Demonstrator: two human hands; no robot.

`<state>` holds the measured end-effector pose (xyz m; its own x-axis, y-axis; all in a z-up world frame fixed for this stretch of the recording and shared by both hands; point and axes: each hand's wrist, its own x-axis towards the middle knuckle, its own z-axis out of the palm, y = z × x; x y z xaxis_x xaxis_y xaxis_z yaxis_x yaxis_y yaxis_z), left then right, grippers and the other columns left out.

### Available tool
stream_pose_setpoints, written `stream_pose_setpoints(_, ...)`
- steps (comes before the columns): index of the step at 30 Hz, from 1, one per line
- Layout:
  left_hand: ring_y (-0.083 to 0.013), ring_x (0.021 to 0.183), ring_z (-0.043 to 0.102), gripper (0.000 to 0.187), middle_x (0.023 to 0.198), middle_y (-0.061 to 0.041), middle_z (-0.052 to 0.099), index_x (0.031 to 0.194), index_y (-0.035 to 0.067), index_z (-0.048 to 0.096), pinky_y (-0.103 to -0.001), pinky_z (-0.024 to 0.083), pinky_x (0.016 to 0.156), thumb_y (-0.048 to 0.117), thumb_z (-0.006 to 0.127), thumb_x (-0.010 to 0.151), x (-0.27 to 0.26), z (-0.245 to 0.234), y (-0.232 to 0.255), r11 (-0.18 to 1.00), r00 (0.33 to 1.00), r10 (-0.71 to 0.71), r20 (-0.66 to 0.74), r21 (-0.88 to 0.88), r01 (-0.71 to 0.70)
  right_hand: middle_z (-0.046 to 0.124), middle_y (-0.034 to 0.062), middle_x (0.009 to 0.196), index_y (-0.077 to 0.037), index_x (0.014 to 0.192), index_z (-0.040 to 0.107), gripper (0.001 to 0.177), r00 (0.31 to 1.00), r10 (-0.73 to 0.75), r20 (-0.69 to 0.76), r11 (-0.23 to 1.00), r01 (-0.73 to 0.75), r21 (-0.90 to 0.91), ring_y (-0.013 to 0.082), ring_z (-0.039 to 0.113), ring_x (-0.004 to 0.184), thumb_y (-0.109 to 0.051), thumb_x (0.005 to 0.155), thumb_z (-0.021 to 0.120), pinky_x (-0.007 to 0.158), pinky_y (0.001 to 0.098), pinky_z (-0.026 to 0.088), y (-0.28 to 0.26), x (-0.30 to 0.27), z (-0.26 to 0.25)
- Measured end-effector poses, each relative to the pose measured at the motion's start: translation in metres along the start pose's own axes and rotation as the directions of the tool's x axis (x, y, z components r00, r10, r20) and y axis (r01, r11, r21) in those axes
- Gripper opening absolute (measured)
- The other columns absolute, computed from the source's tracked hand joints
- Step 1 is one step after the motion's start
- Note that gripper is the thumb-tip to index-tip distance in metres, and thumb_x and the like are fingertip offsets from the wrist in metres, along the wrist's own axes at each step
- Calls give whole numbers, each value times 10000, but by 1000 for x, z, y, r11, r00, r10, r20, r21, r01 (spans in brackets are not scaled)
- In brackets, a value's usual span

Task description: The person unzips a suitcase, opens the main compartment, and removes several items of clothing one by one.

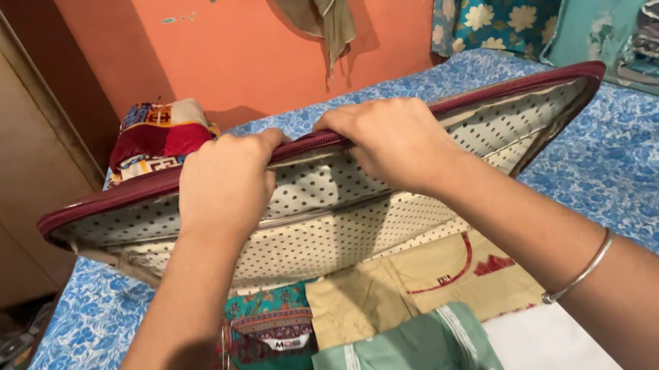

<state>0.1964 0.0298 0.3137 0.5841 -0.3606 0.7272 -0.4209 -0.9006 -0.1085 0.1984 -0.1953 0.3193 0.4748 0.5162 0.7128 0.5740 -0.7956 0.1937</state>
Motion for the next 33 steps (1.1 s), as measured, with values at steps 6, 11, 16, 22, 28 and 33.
stream_pose_setpoints(6,-366,737,715,339,779,-177,721,1062,224,782,-501,569,673,101,693,759,15,10,-9,999,1000,-19,9,26,19,755,123,965,-155,1130,690,413,1000,-6,-11,1000,6,5,343,714,883,-58,729,666,722,489,553,8,14,9)
stream_pose_setpoints(11,-354,733,717,337,761,-166,725,1051,219,791,-498,566,667,102,699,749,21,19,-14,1000,998,-5,-56,28,7,754,108,950,-177,1148,690,401,996,53,69,998,-52,-23,340,712,884,-62,764,673,732,490,551,13,23,13)
stream_pose_setpoints(16,-342,775,722,294,767,-134,729,1030,191,758,-487,567,663,110,713,750,33,17,-27,994,999,35,1,103,-35,755,92,962,-177,1122,689,338,993,47,112,998,-42,-52,352,707,873,-164,785,709,709,504,548,30,35,9)
stream_pose_setpoints(22,-339,837,713,245,885,-117,720,1034,116,688,-490,555,696,135,730,793,29,3,-69,982,999,-2,-37,189,9,756,96,941,-219,1125,710,314,977,143,158,978,-115,-172,352,709,873,-244,812,726,725,504,555,85,28,-8)
stream_pose_setpoints(28,-310,1165,595,626,1139,-119,700,1035,111,701,-552,455,950,557,894,641,-11,7,-105,867,886,-86,-456,404,292,683,106,1210,-110,1220,678,615,930,288,-229,922,-333,-195,348,595,1144,-444,746,884,1012,475,428,139,-16,-8)
stream_pose_setpoints(33,-447,1165,578,1061,1275,-301,561,1396,-83,416,-515,472,977,533,931,703,-58,65,-158,714,611,-700,-369,-388,583,451,261,1484,-4,1501,489,993,718,529,-452,815,-578,35,440,405,1366,-474,754,945,1143,484,340,198,-68,31)
